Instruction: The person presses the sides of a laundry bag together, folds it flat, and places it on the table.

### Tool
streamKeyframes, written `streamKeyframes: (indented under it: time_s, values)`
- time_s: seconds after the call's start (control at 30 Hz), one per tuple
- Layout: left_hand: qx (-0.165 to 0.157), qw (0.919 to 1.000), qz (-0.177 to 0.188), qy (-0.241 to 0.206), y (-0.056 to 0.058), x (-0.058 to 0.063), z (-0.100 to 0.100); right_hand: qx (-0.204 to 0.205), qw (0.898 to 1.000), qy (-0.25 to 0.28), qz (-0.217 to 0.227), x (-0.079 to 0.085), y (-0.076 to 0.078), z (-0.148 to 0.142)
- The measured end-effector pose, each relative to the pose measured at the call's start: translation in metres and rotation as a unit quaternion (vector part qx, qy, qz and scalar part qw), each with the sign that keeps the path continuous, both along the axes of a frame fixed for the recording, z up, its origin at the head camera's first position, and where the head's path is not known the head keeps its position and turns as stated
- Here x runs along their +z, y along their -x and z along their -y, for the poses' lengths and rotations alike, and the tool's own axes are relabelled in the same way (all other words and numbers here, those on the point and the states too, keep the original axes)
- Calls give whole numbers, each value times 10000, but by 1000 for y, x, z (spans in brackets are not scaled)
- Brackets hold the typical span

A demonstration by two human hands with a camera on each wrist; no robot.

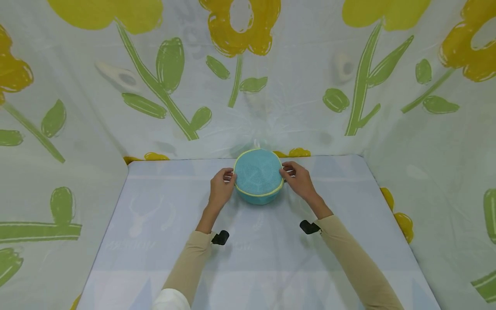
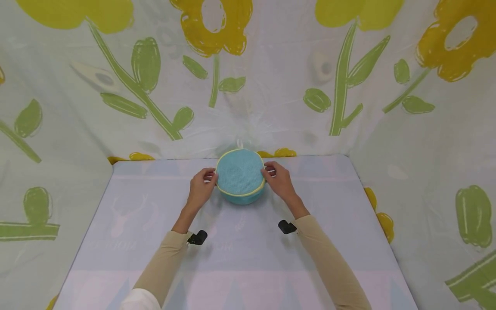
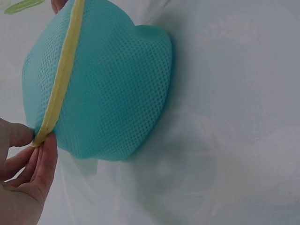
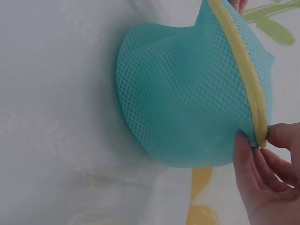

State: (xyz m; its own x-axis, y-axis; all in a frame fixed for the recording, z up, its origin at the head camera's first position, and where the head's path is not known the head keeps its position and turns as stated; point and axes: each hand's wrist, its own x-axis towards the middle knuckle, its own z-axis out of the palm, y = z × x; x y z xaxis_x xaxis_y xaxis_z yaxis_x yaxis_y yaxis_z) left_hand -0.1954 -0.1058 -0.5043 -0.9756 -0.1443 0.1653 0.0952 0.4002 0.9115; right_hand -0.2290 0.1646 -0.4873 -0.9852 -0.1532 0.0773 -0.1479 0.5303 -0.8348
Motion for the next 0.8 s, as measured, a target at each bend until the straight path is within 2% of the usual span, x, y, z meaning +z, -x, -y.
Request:
streamKeyframes:
  time_s: [0.4,0.8]
  values:
    - [11,9986,349,-388,-6,8,2,27,9982,355,488,6,-2,-4]
    - [-28,9971,474,-586,-20,10,2,113,9965,535,636,7,-13,-7]
